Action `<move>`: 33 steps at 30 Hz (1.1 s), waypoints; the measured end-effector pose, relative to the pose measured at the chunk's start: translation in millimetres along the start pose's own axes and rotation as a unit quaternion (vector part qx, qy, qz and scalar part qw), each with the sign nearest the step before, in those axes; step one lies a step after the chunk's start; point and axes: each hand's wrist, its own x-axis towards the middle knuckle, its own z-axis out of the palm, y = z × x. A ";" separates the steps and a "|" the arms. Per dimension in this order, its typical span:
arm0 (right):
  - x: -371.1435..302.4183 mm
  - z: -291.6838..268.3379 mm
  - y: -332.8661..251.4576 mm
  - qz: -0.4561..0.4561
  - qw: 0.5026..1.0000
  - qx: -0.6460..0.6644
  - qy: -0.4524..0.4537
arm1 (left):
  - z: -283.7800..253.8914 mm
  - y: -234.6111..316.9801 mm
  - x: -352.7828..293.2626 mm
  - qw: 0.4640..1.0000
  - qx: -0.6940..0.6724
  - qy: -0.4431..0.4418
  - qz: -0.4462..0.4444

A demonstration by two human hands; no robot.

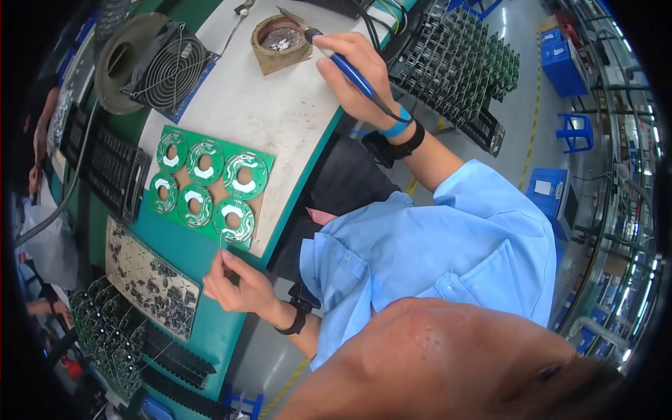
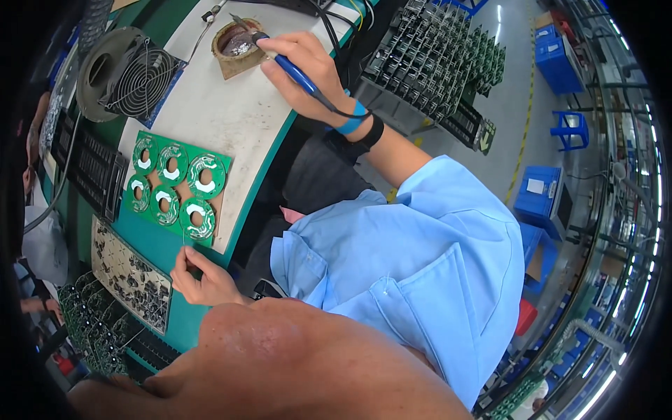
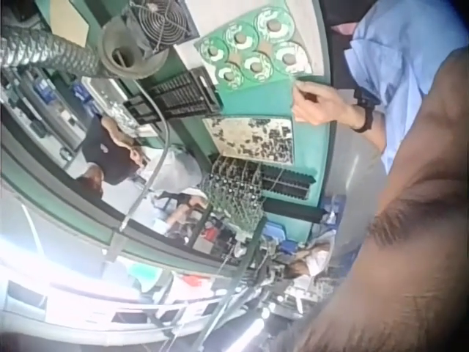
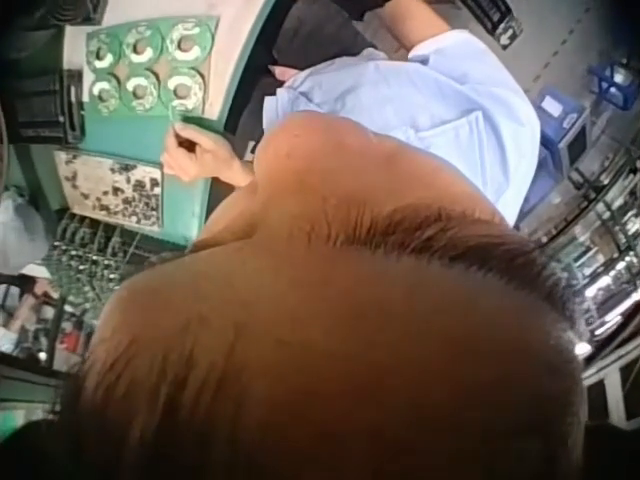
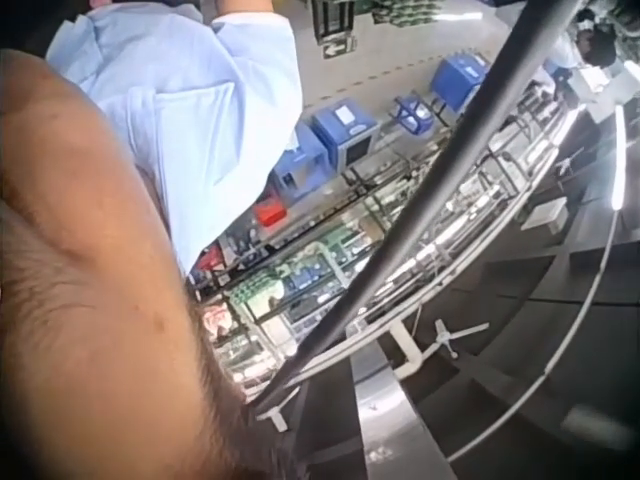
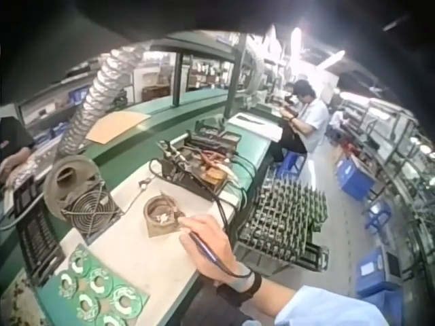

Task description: Solder components onto a printed circuit board at a factory assembly station.

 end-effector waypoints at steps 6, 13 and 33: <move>-4.6 -0.5 9.1 -0.010 0.999 -0.036 0.029 | 1.1 -0.8 1.0 1.000 0.002 0.005 -0.002; -8.0 -28.1 2.7 0.000 0.999 -0.022 -0.027 | 5.3 -0.4 3.1 1.000 -0.014 0.010 -0.002; -24.0 -51.3 -10.9 0.006 0.996 -0.069 -0.062 | 2.3 -0.8 1.9 1.000 -0.017 0.005 -0.005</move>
